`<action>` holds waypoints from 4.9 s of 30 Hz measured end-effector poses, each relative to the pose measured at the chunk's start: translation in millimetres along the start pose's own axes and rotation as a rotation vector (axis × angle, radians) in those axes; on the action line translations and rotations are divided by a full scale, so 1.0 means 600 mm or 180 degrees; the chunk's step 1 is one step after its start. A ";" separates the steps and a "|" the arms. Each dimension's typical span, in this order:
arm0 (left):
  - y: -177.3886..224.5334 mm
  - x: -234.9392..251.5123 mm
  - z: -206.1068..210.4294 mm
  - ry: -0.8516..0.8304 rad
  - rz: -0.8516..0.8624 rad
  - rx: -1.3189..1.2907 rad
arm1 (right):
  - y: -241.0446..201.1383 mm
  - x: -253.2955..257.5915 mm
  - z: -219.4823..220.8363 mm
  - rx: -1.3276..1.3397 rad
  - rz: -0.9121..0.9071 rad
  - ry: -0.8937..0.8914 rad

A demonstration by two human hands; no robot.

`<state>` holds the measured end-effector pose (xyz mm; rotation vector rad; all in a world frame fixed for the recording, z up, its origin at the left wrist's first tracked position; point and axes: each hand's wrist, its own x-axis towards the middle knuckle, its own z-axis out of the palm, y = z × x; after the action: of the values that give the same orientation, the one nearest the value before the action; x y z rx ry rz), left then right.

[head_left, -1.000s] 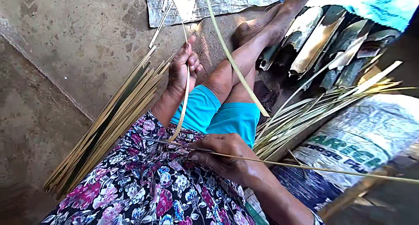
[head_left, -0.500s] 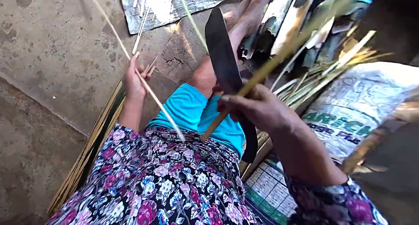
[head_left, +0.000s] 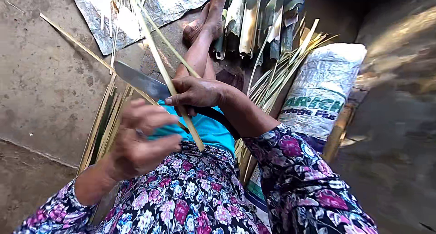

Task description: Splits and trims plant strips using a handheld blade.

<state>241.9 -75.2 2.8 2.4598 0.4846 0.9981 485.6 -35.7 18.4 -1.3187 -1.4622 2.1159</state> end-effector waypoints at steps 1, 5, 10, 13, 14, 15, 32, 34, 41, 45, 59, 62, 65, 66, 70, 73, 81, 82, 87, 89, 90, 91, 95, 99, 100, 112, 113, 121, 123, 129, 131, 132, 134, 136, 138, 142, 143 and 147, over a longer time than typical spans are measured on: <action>0.010 0.012 0.014 -0.0250 0.0290 0.0130 | -0.007 0.004 0.009 -0.0094 -0.0044 -0.0061; 0.011 0.039 0.039 -0.1103 0.1041 0.0932 | -0.010 0.010 0.029 -0.0270 -0.0726 -0.0327; -0.005 0.037 0.024 -0.1385 0.0907 0.0593 | 0.051 -0.023 0.011 -0.1440 -0.0543 0.0596; -0.020 0.009 0.031 -0.1544 0.0477 0.0181 | 0.096 -0.080 0.036 -0.0900 -0.0022 0.1008; -0.020 0.000 0.037 -0.1595 0.0220 0.0042 | 0.106 -0.100 0.051 -0.0747 0.0078 0.1029; -0.017 -0.006 0.042 -0.1611 -0.0050 -0.0093 | 0.114 -0.117 0.065 -0.0596 0.0119 0.1032; 0.045 -0.012 0.082 -0.1737 -0.2213 -0.2379 | 0.148 -0.206 0.161 0.0654 -0.0184 0.1216; 0.047 -0.012 0.083 -0.1713 -0.2179 -0.2259 | 0.145 -0.207 0.162 0.0660 -0.0171 0.1184; 0.053 -0.014 0.081 -0.1669 -0.2083 -0.2121 | 0.148 -0.204 0.165 0.0719 -0.0276 0.1160; 0.055 -0.017 0.081 -0.1657 -0.2075 -0.2079 | 0.147 -0.202 0.164 0.0686 -0.0257 0.1147; 0.054 -0.023 0.082 -0.1585 -0.2282 -0.2320 | 0.154 -0.189 0.176 0.0151 -0.0411 0.1223; 0.056 -0.020 0.081 -0.1584 -0.2327 -0.2389 | 0.153 -0.188 0.177 0.0277 -0.0384 0.1221; 0.060 -0.018 0.080 -0.1559 -0.2378 -0.2430 | 0.160 -0.186 0.183 0.0262 -0.0534 0.1335; 0.060 -0.018 0.081 -0.1570 -0.2375 -0.2436 | 0.164 -0.186 0.185 0.0213 -0.0583 0.1385; 0.061 -0.016 0.084 -0.1586 -0.2344 -0.2417 | 0.171 -0.183 0.192 0.0167 -0.0659 0.1556; 0.065 -0.008 0.082 -0.1659 -0.2425 -0.2376 | 0.175 -0.181 0.194 0.0332 -0.0716 0.1634; 0.083 -0.007 0.101 -0.1322 -0.2402 -0.2218 | 0.172 -0.184 0.182 0.1262 -0.0660 0.1540; 0.084 -0.006 0.103 -0.1321 -0.2470 -0.2316 | 0.173 -0.184 0.180 0.1273 -0.0665 0.1532; 0.084 -0.002 0.109 -0.1271 -0.2517 -0.2494 | 0.162 -0.190 0.161 0.1183 -0.0553 0.1334; 0.089 -0.006 0.114 -0.1116 -0.2349 -0.2331 | 0.158 -0.188 0.167 0.1300 -0.0533 0.1359; 0.092 -0.009 0.117 -0.1083 -0.2304 -0.2235 | 0.159 -0.184 0.172 0.1334 -0.0519 0.1376; 0.092 -0.011 0.118 -0.1092 -0.2327 -0.2180 | 0.160 -0.180 0.178 0.1308 -0.0495 0.1423; 0.099 -0.002 0.110 -0.1326 -0.3068 -0.2460 | 0.161 -0.171 0.188 -0.0081 -0.0294 0.1876; 0.099 0.004 0.100 -0.0907 -0.3063 -0.2777 | 0.139 -0.172 0.149 0.0382 -0.0399 0.1197; 0.095 0.004 0.093 -0.0830 -0.3011 -0.2988 | 0.135 -0.171 0.139 0.0631 -0.0508 0.0933; 0.071 0.002 0.070 -0.0685 -0.2781 -0.3749 | 0.134 -0.162 0.165 0.0437 -0.0685 0.1724; 0.071 0.002 0.072 -0.0683 -0.2766 -0.3756 | 0.137 -0.164 0.167 0.0453 -0.0683 0.1790; -0.032 0.036 0.061 -0.1664 -0.1494 -0.4010 | 0.142 -0.162 0.159 -0.0247 -0.2261 0.1646; -0.040 0.041 0.095 -0.0921 -0.1240 -0.4045 | 0.128 -0.152 0.147 -0.0315 -0.2452 0.1555; 0.043 0.035 0.152 0.0281 -0.2015 -0.5272 | 0.118 -0.138 0.141 -0.1159 -0.2228 0.2115; 0.045 0.037 0.151 0.0382 -0.2162 -0.5295 | 0.118 -0.136 0.151 -0.1224 -0.2117 0.2354; 0.042 0.040 0.151 0.0410 -0.2136 -0.5244 | 0.117 -0.134 0.153 -0.1333 -0.2068 0.2489; 0.025 0.048 0.155 0.0374 -0.1868 -0.5213 | 0.115 -0.125 0.153 -0.1639 -0.2062 0.2746; 0.008 0.058 0.157 0.0434 -0.1565 -0.5184 | 0.115 -0.113 0.156 -0.1964 -0.2214 0.3047; -0.008 0.068 0.155 0.0576 -0.1315 -0.5067 | 0.122 -0.094 0.160 -0.2328 -0.2601 0.3468; -0.059 0.098 0.122 0.1451 -0.2075 -0.4361 | 0.147 -0.070 0.183 -0.2972 -0.3043 0.3683; -0.085 0.111 0.108 0.1932 -0.2383 -0.4222 | 0.153 -0.070 0.197 -0.3043 -0.3082 0.3511; -0.157 0.143 0.049 0.3209 -0.2573 -0.3850 | 0.183 -0.072 0.232 -0.3073 -0.3372 0.2771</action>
<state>307.0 36.7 -16.3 0.5115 0.7497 1.4380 430.8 -199.8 -39.4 -1.0025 -2.0276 0.0927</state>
